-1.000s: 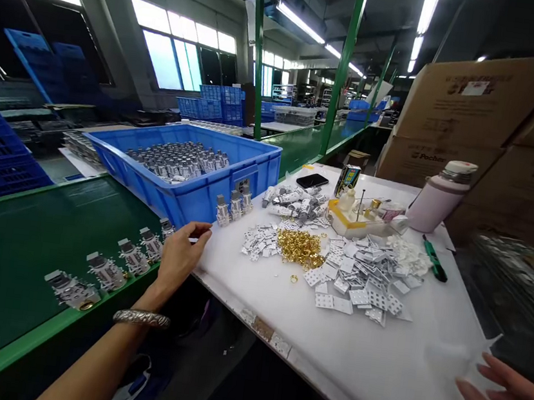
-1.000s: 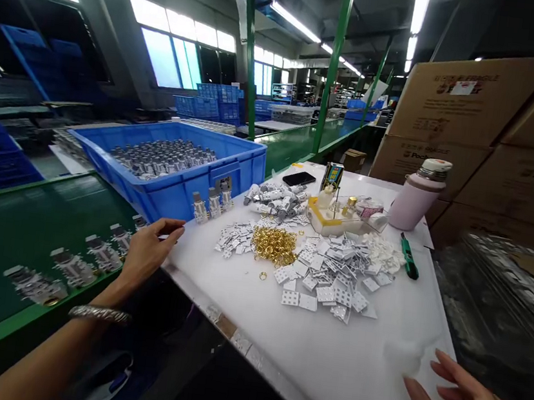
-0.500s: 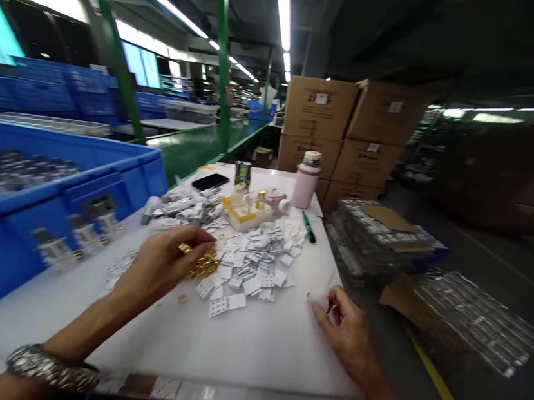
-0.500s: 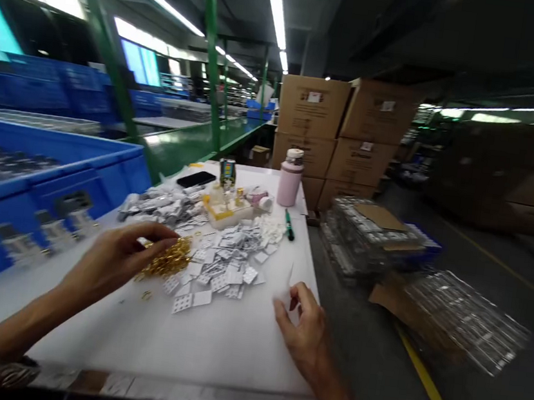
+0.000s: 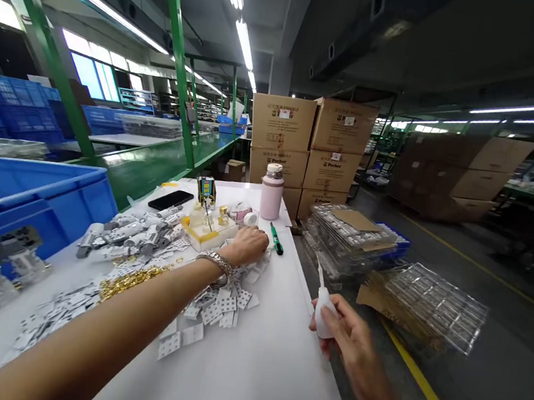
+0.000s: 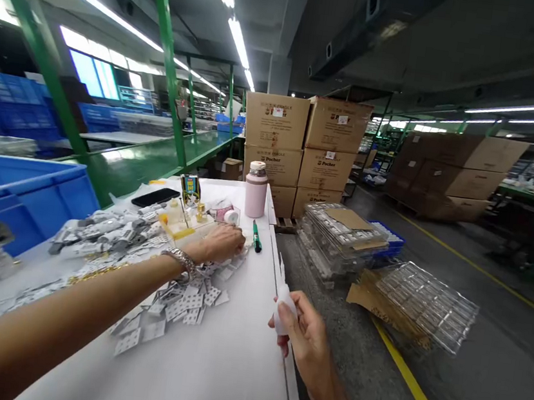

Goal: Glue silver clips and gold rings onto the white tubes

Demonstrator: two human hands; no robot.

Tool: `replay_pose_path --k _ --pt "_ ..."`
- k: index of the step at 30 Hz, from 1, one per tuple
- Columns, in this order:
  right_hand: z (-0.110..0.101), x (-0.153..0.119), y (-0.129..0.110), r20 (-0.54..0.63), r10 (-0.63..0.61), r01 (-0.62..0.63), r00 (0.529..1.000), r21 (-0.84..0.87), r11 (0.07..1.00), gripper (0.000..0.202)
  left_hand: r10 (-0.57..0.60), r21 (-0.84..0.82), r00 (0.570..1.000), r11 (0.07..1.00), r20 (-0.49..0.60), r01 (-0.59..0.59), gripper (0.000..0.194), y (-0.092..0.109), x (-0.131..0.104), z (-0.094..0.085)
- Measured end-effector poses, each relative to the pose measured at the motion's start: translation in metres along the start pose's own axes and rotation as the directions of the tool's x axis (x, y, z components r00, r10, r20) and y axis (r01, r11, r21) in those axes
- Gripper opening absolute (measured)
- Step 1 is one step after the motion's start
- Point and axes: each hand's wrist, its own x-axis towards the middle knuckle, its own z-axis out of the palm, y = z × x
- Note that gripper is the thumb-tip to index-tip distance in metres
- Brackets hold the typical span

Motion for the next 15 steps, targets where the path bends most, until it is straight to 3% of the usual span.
replay_pose_path --k 7,11,15 --pt "-0.014 0.037 0.014 0.055 -0.077 0.085 0.995 -0.156 0.984 0.037 0.013 0.009 0.996 1.000 0.093 -0.014 0.030 -0.015 0.005 -0.003" --pt "-0.019 0.061 0.022 0.107 -0.144 0.169 0.984 -0.286 0.943 0.036 0.015 -0.021 0.995 1.000 0.102 -0.013 0.030 -0.010 0.012 0.004" --pt "-0.028 0.077 0.022 0.168 -0.185 0.240 0.968 -0.414 0.878 0.033 0.047 -0.118 0.995 0.992 0.088 -0.036 0.030 -0.022 0.018 0.002"
